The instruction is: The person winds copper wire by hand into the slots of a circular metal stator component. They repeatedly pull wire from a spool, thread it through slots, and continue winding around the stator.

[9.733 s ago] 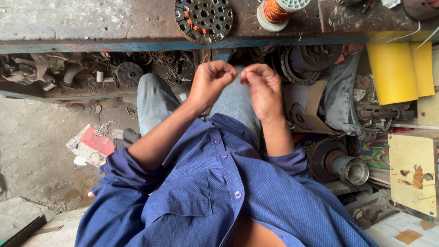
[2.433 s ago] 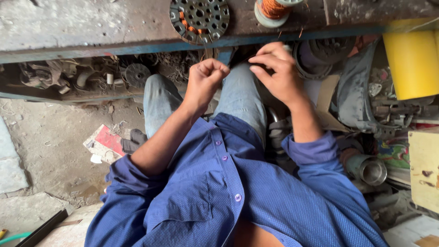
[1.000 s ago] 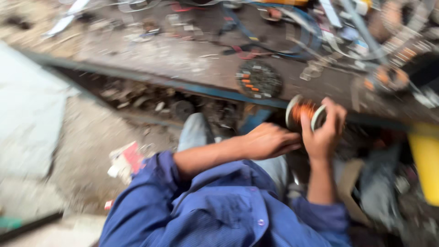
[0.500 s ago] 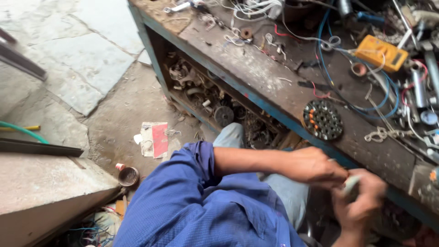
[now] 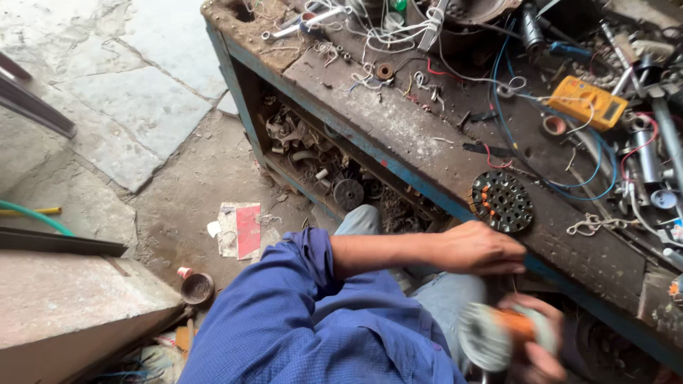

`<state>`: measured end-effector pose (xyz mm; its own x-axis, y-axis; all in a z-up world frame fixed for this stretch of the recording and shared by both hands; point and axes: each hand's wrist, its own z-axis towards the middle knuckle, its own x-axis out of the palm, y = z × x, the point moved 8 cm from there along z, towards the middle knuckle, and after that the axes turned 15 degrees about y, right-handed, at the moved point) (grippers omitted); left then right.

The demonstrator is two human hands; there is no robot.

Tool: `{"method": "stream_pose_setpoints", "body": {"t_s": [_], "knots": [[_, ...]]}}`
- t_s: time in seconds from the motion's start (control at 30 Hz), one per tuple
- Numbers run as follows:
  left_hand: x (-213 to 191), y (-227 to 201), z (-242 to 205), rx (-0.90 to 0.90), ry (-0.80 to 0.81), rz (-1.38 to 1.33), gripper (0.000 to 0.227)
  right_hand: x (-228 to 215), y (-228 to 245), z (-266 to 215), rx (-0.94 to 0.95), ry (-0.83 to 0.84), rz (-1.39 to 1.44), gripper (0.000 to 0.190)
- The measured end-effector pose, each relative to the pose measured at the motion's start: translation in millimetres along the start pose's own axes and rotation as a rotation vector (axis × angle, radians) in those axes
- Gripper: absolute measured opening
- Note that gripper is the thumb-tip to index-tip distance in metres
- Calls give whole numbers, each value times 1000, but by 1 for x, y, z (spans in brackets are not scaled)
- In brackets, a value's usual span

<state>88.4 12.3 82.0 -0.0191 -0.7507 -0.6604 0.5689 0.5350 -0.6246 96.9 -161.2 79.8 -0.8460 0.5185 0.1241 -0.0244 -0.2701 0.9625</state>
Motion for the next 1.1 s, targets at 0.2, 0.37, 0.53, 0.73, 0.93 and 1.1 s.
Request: {"method": "stream_pose_setpoints", "body": {"t_s": [0.2,0.37,0.53,0.73,0.93,1.1], "knots": [[37,-36,-31,131,81,-122,25,-35,15,-2,172,90,-1222,23],[10,-14,-16,126,4,57,28,-8,-10,-9,158,46,-489,57],[32,-31,-20,45,185,-4,24,-11,27,3,-457,-91,364,76],[-10,-36,-15,148,-2,26,17,-7,25,13,96,-62,-585,66],[23,-48,-17,98,146,39,20,-37,37,-31,-388,-494,212,55],[24,-79,-27,181,136,-28,19,-53,69,-31,-100,-622,-831,54]]}}
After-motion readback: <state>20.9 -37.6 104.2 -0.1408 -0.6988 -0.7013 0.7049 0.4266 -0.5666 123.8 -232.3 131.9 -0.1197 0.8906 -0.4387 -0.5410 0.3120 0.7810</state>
